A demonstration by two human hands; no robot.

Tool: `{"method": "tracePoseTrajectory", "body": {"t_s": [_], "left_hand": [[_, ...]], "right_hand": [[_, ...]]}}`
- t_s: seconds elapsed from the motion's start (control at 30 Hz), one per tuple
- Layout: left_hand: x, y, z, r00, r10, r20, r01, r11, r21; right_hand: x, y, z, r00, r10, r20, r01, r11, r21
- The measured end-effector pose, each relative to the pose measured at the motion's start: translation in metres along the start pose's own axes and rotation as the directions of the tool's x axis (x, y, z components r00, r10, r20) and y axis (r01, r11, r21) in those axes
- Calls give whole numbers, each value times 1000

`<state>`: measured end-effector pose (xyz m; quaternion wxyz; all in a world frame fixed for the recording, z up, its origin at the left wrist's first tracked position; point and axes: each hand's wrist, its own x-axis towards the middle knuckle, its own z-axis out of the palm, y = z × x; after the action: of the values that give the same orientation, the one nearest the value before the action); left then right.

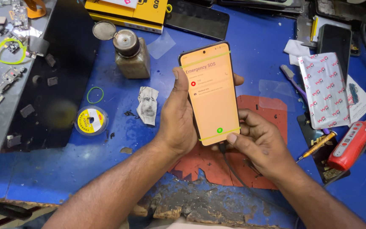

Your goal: The person tests a smartphone's emergency call function, then disassembles the device by removing screws from the back cover. They use a screwdriver to unscrew multiple fasteners and separate the back cover from the phone body.

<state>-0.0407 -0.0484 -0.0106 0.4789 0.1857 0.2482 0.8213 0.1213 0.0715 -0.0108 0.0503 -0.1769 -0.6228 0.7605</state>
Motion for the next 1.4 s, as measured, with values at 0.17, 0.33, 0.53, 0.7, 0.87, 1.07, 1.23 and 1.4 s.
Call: {"method": "tracePoseTrajectory", "body": {"t_s": [0.17,0.33,0.53,0.7,0.87,1.07,1.23,1.4], "left_hand": [[1,0,0,1000,-3,2,3,1000,4],[1,-1,0,1000,-13,-1,13,1000,2],[1,0,0,1000,-8,9,8,1000,3],[1,0,1,1000,-12,6,12,1000,2],[1,0,-1,1000,-3,8,3,999,-42],[-1,-5,-1,999,35,5,-35,998,-45],[1,-2,-2,999,25,-32,-27,998,-64],[2,0,0,998,52,-30,-55,994,-97]], "right_hand": [[-1,2,-3,1000,1,2,-1,1000,-11],[-1,3,-4,1000,-6,2,6,999,-43],[-1,1,-2,1000,15,-17,-16,999,-50],[-2,-1,-3,1000,18,-7,-18,999,-51],[-4,-3,-2,993,-64,100,65,998,-11],[1,3,11,998,-54,17,55,998,-28],[-4,6,0,999,1,52,0,1000,-16],[-2,17,-11,967,255,7,-255,966,-41]]}}
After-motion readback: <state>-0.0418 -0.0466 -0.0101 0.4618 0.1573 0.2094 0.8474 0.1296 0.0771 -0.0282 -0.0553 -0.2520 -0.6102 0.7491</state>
